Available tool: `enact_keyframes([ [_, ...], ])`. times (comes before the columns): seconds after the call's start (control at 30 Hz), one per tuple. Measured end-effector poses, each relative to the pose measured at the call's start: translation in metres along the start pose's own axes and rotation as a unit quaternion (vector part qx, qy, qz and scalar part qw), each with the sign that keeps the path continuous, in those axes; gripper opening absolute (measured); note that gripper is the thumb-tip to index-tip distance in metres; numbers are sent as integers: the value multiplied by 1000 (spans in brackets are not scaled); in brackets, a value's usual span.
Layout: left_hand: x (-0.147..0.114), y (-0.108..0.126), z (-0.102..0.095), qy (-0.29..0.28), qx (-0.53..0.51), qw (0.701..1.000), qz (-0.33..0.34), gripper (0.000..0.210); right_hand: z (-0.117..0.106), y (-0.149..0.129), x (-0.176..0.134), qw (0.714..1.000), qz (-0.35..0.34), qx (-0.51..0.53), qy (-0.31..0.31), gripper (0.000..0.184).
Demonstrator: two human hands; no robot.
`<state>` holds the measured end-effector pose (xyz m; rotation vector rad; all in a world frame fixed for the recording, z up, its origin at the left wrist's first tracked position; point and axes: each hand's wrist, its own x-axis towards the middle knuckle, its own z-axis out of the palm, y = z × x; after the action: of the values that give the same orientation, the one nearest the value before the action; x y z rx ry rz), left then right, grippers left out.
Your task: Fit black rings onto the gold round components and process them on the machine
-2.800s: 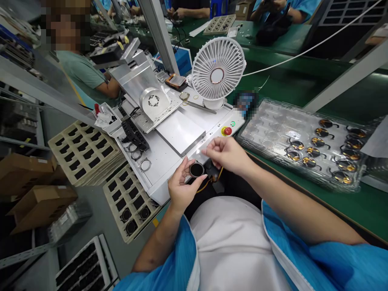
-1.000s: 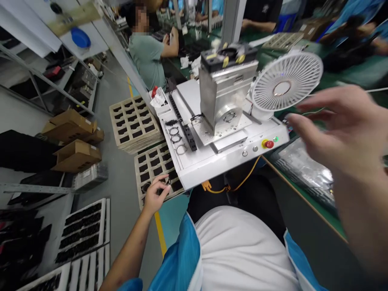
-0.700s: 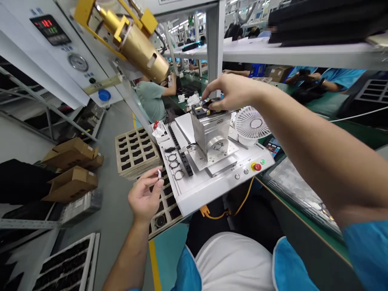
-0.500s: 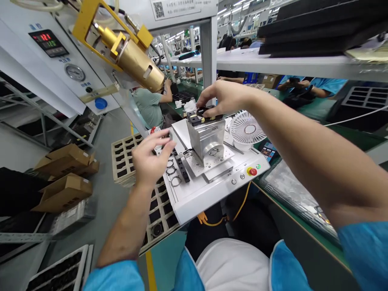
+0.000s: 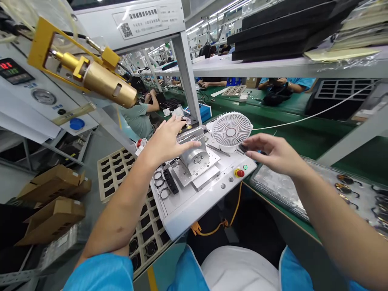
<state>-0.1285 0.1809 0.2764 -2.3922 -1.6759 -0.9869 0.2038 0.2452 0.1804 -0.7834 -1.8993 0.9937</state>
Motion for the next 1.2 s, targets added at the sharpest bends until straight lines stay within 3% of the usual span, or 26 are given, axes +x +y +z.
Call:
enact_keyframes([
  [0.17,2,0,0,-3,-56,998,-42,85,10,66,-45,974,210,-69,-50,58],
  [0.27,-1,3,-11,-42,-29,998,-38,85,28,88,-61,946,235,-184,-128,75],
  [0.37,-29,13,-12,16,-6,1000,-3,79,47,99,-73,922,219,-272,-165,84],
  [0.43,-63,24,1,108,-27,993,34,65,58,103,-80,908,211,-324,-159,87],
  [0.5,-104,36,26,176,-97,976,85,52,64,104,-85,895,204,-366,-153,86],
  [0.53,-124,42,42,182,-143,969,89,49,66,105,-85,890,203,-380,-150,85],
  [0.6,-159,52,80,127,-240,962,9,43,65,105,-85,891,208,-380,-138,85],
  [0.67,-186,62,119,56,-340,931,-123,36,60,103,-84,907,211,-344,-115,82],
  [0.77,-208,77,170,-32,-481,825,-295,38,52,95,-94,956,183,-212,-87,77],
  [0.87,-220,92,204,-52,-605,712,-353,54,60,82,-122,990,106,-2,-94,88],
  [0.97,-226,103,224,-42,-687,636,-350,64,87,72,-154,994,22,79,-67,91],
  [1.03,-228,107,231,-37,-711,607,-353,65,102,69,-169,997,-7,65,-29,86],
  [1.1,-228,108,236,-37,-715,596,-365,64,104,70,-176,999,-20,46,-22,86],
  [1.2,-227,105,238,-35,-692,607,-389,60,68,75,-174,997,13,-62,-42,74],
])
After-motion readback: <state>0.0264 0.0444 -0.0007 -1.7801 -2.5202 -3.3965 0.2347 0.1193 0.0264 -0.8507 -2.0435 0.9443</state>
